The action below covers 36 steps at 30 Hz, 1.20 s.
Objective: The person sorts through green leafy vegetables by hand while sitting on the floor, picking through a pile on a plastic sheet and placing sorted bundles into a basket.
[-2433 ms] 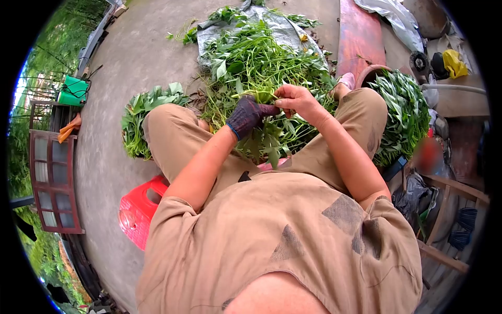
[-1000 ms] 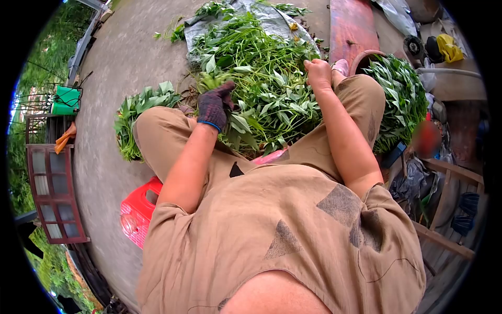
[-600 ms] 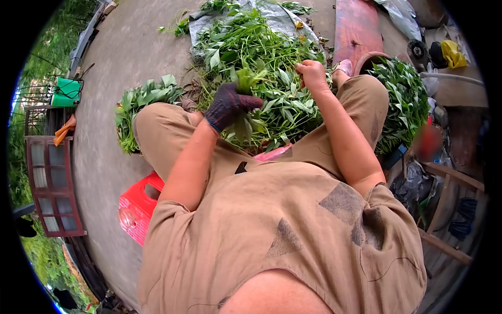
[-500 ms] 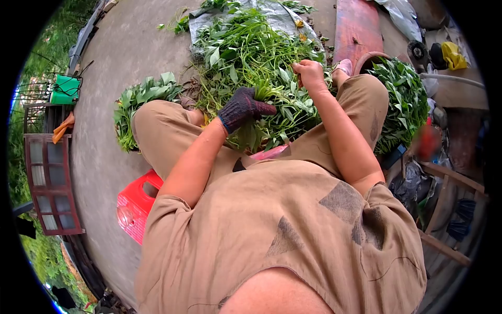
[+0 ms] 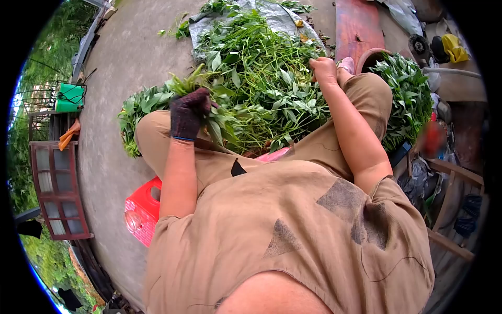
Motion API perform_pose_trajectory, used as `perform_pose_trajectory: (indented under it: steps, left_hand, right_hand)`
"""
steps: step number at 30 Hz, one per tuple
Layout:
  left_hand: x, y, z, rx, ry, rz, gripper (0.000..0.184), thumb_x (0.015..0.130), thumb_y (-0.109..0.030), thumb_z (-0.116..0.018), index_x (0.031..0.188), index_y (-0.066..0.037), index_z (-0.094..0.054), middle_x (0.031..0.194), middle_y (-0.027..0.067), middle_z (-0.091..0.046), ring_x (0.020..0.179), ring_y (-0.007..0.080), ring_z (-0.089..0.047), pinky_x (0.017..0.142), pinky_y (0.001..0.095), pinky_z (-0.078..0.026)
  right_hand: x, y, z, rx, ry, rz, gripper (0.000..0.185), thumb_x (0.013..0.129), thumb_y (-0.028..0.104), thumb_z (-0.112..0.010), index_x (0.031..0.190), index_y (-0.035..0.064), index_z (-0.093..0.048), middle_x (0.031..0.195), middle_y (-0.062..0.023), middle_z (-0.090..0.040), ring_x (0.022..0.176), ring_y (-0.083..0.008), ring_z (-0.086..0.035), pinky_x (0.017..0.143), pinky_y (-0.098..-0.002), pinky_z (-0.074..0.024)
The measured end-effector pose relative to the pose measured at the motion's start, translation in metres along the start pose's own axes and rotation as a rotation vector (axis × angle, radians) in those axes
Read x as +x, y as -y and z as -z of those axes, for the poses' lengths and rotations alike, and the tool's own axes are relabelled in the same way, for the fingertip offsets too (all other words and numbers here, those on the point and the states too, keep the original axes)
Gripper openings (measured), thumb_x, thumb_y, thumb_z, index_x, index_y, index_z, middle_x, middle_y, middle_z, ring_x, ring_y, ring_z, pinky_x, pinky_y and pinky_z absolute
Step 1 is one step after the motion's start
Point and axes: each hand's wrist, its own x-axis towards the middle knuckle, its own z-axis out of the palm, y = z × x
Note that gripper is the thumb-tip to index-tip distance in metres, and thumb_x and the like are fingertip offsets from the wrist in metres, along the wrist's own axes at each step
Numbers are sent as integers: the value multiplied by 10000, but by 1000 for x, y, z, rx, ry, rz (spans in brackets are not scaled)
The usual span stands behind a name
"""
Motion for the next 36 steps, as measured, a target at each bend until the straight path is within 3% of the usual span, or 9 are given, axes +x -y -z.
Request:
perform_pose_trajectory:
  steps: [6, 11, 13, 14, 20, 25, 26, 27, 36]
  left_hand:
    - [11, -20, 27, 311, -272, -22, 143, 774, -56, -724, 884, 33, -707, 738, 82, -679, 667, 188, -633, 658, 301, -501]
    - [14, -6, 32, 566, -245, -214, 176, 716, -75, -774, 877, -12, -740, 817, 39, -700, 735, 124, -598, 717, 271, -466]
    - [12, -12, 27, 519, -128, -121, 218, 871, -71, -555, 984, 17, -719, 981, 92, -710, 888, 155, -645, 826, 279, -501]
    - [17, -5, 44, 675, 54, -309, 223, 898, -89, -552, 1019, 20, -705, 987, 95, -709, 904, 154, -636, 840, 278, -492]
    - [38, 2, 47, 29, 92, 90, 250, 894, -116, -549, 1048, 54, -648, 1042, 162, -679, 981, 265, -632, 935, 368, -468]
    - [61, 15, 57, 65, 163, 145, 268, 899, -145, -528, 1055, 48, -628, 1011, 163, -676, 974, 285, -623, 950, 403, -450]
    - [63, 17, 50, 61, 200, 155, 259, 903, -146, -530, 1049, 44, -628, 987, 153, -672, 957, 277, -620, 945, 403, -449]
    - [64, 17, 44, 61, 234, 165, 251, 907, -147, -532, 1043, 40, -629, 963, 143, -669, 941, 270, -618, 941, 404, -449]
    - [68, 25, 23, 21, 126, 271, 312, 924, -127, -561, 1190, 36, -582, 910, 95, -650, 862, 235, -608, 899, 393, -484]
  right_hand:
    - [-111, 17, -74, -594, 489, 389, 264, 852, 354, -598, 1014, 168, -695, 946, -103, -696, 880, -307, -656, 751, -416, -517]
    - [-170, -9, -119, -1004, 1407, 755, 221, 762, 185, -597, 874, 45, -726, 910, -162, -694, 860, -324, -670, 744, -432, -526]
    - [-188, 32, -72, -1013, 1127, 689, 189, 770, 154, -594, 854, 52, -729, 939, -135, -710, 899, -306, -681, 729, -420, -534]
    - [-189, 51, -50, -1027, 996, 711, 175, 784, 160, -597, 876, 65, -711, 918, -114, -708, 881, -303, -681, 718, -422, -529]
    - [-165, 20, 162, -315, -532, 634, 289, 874, 271, -624, 678, 69, -560, 581, -136, -555, 544, -314, -575, 506, -390, -445]
    - [-147, -257, 344, -484, -597, -67, 326, 771, 54, -586, 1084, 54, -675, 988, -170, -696, 889, -317, -672, 836, -367, -503]
    - [-157, -268, 362, -215, -435, -536, 397, 780, 28, -585, 1173, 48, -644, 955, -158, -704, 853, -276, -680, 726, -393, -535]
    - [-164, -281, 367, -44, -383, -711, 464, 775, -26, -524, 1215, 78, -629, 800, -101, -656, 483, -205, -571, 373, -327, -415]
    - [-128, -309, 331, 411, -368, -793, 548, 918, 38, -483, 1446, 83, -343, 770, -138, -647, 492, -239, -614, 344, -288, -431]
